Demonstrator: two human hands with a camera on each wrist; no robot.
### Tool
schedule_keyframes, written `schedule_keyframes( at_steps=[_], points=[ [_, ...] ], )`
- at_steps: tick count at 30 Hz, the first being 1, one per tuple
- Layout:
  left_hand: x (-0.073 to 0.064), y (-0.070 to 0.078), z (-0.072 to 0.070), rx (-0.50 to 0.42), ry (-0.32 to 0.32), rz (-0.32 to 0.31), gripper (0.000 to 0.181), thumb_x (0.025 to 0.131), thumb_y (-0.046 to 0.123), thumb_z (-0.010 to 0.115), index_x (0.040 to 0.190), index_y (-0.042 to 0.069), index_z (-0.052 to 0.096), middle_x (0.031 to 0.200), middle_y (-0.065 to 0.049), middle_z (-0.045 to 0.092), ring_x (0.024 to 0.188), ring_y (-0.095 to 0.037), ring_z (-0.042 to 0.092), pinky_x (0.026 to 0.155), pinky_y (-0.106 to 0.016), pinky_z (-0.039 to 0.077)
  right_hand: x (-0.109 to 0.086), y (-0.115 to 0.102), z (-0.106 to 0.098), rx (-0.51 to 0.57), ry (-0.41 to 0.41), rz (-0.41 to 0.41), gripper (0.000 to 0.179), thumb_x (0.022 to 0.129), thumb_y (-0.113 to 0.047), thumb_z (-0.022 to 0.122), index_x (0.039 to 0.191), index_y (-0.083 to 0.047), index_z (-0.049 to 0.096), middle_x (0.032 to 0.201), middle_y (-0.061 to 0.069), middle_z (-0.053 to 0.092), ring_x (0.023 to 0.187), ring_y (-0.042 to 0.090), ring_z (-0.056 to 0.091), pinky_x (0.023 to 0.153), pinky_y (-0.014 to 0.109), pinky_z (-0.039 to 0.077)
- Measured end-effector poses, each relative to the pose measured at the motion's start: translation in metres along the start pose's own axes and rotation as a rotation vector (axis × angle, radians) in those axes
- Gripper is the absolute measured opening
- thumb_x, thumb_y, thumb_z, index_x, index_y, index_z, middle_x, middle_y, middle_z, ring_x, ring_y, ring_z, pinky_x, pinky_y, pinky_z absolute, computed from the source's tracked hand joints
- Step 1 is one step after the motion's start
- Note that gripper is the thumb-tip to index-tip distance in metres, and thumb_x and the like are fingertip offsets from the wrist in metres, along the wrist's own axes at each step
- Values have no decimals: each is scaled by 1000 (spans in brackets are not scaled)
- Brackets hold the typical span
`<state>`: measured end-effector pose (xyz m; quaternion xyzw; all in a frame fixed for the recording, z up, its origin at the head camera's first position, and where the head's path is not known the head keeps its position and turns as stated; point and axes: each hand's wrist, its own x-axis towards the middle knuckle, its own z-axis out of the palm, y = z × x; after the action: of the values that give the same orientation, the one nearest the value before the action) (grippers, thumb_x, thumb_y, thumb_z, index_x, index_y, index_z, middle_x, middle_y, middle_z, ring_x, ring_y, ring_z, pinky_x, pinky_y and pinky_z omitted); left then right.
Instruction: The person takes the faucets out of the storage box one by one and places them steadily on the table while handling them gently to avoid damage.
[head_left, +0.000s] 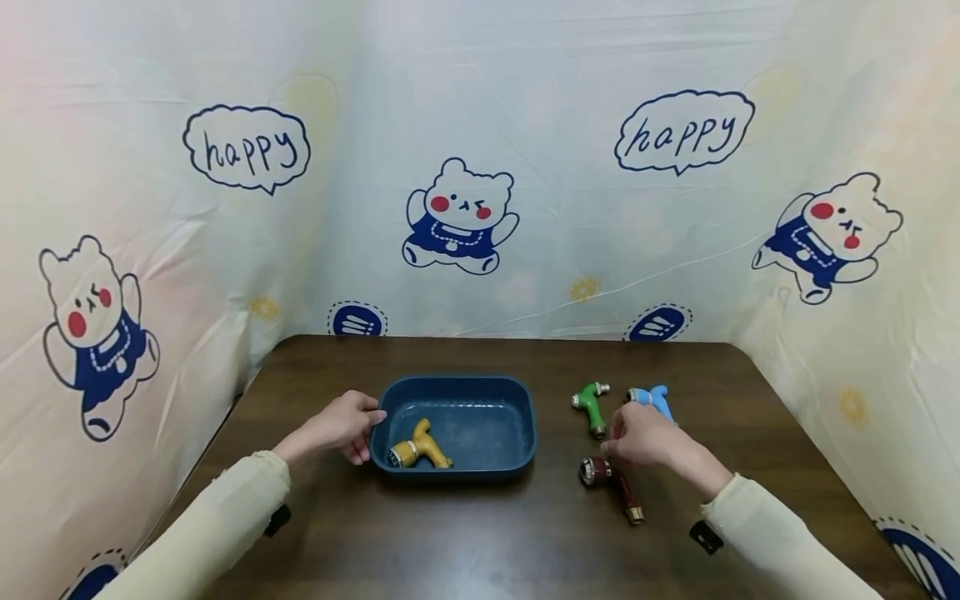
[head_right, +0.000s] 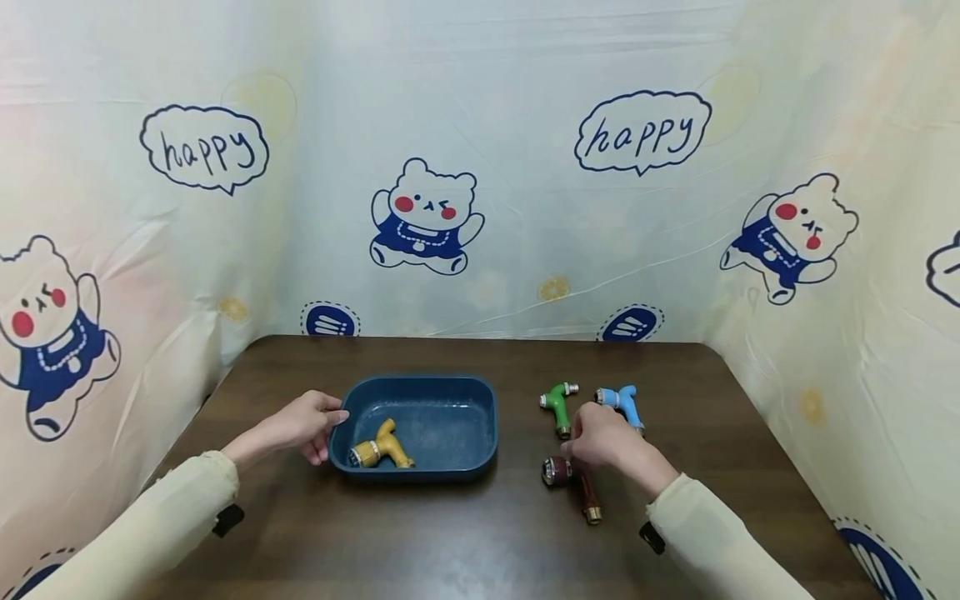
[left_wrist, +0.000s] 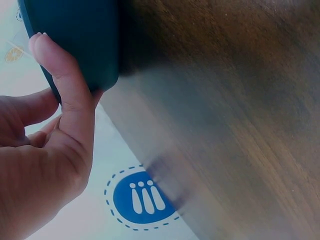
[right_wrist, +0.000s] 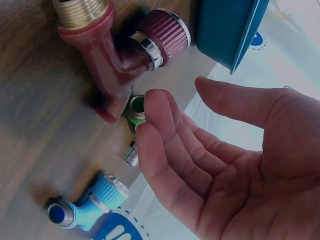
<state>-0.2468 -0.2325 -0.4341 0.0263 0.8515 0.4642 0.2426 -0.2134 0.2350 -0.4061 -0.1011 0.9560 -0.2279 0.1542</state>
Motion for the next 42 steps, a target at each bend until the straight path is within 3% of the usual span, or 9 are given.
schedule_keyframes(
  at_steps=[6, 11, 22, 35, 42],
  points=[
    [-1, 4, -1, 17, 3, -5, 38, 113, 10, 47, 140, -17, 49, 69, -15, 62, 49, -18, 64, 52, -35, 62, 3, -7, -3, -8, 14, -2, 20, 93, -15, 81, 78, -8, 69, 65, 4, 65, 55, 18, 63, 51, 31, 50],
    [-1, 5, 0, 15, 8, -10, 37, 113, 9, 47, 140, -17, 49, 70, -15, 62, 49, -17, 64, 51, -35, 62, 6, -13, -5, -42, 27, -42, 22, 92, -14, 82, 75, -8, 68, 62, 2, 62, 53, 14, 58, 51, 30, 48],
    [0, 4, 1, 13, 8, -31, 39, 113, 10, 47, 143, -16, 47, 68, -15, 63, 49, -17, 64, 52, -35, 62, 11, -24, -9, -50, -24, -17, 14, 94, -15, 81, 85, -8, 72, 75, 4, 68, 63, 20, 66, 56, 33, 52],
    [-2, 5, -1, 23, -4, -39, 40, 114, 11, 47, 144, -16, 47, 70, -15, 63, 50, -17, 64, 53, -35, 62, 16, -32, -14, -116, 14, -45, 18, 92, -19, 83, 82, -10, 70, 72, 0, 63, 63, 17, 59, 58, 33, 50],
    [-1, 4, -2, 30, 1, -43, 42, 114, 11, 46, 147, -16, 43, 71, -15, 63, 50, -17, 64, 53, -35, 62, 19, -42, -16, -98, 8, -23, 20, 93, -20, 82, 82, -9, 69, 71, 3, 62, 60, 17, 58, 55, 31, 48]
  ],
)
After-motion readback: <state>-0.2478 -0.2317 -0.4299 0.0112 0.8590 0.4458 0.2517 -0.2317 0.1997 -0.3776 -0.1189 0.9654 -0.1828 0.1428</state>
